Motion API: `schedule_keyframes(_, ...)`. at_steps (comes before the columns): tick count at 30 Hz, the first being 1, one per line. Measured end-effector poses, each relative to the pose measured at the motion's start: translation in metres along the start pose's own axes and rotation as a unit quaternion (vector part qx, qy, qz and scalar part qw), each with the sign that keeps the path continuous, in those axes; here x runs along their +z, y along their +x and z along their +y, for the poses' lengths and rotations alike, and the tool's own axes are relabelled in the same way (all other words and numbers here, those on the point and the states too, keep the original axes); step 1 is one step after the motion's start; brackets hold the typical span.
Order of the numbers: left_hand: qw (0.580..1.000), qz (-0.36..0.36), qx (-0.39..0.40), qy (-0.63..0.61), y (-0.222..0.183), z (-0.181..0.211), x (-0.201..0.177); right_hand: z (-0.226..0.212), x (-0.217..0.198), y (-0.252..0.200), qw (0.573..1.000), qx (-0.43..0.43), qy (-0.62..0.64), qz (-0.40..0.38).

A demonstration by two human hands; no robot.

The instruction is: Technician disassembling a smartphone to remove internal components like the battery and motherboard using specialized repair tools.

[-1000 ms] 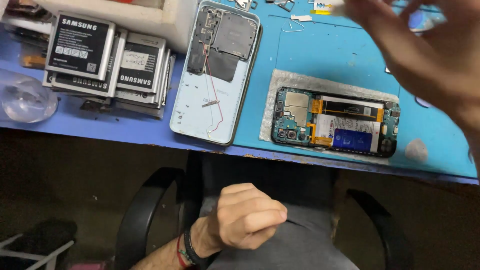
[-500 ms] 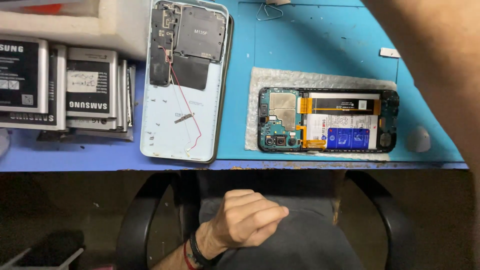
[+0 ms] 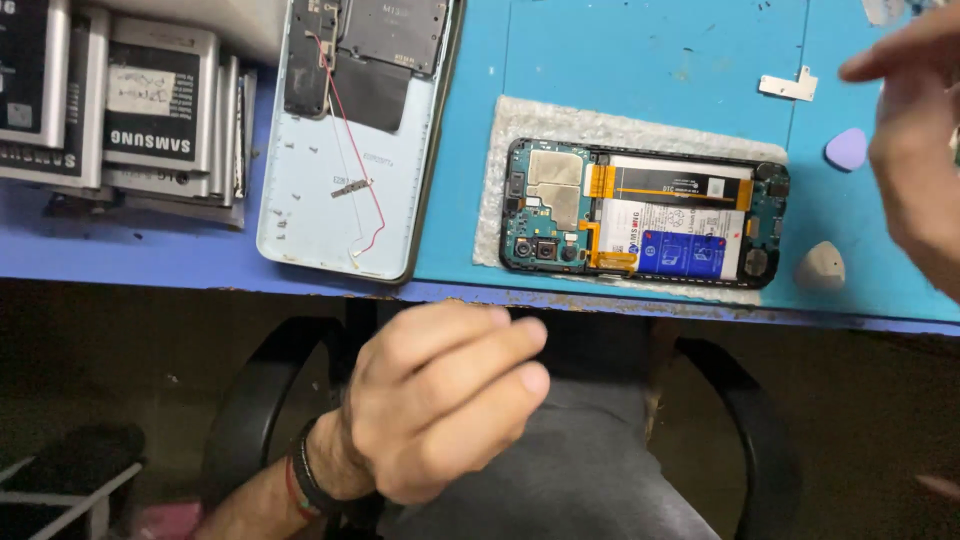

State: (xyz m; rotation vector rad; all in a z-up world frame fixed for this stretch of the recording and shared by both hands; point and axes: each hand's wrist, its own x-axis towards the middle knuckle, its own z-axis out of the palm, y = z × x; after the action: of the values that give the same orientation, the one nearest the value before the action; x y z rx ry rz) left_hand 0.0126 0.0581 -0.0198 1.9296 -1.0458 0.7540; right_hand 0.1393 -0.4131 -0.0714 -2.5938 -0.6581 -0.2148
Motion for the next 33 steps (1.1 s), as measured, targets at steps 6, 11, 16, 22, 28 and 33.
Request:
schedule_keyframes(6,0.983,-0.035,-0.178,-0.004,-0.002,0.0,0.037,-0.188,-0.032,0.021,0.993,0.033,-0.069,-0.088)
schedule_keyframes(11,0.974,-0.114,-0.193,0.021,0.01,-0.006,0.031,-0.235,-0.017,0.055,0.992,-0.104,-0.008,-0.073)
schedule_keyframes(16,0.975,-0.118,-0.188,0.03,0.011,-0.01,0.026,-0.248,0.006,0.073,0.985,-0.149,-0.024,-0.083)
schedule_keyframes(22,0.978,-0.107,-0.169,0.056,0.009,-0.01,0.025,-0.252,0.01,0.07,0.973,-0.105,-0.173,-0.106)
schedule_keyframes(28,0.979,-0.11,-0.164,0.057,0.011,-0.01,0.023,-0.267,0.009,0.074,0.907,-0.092,-0.387,-0.134)
schedule_keyframes(33,0.98,-0.09,-0.174,0.044,0.007,-0.01,0.025,-0.291,0.007,0.083,0.863,-0.136,-0.464,-0.144)
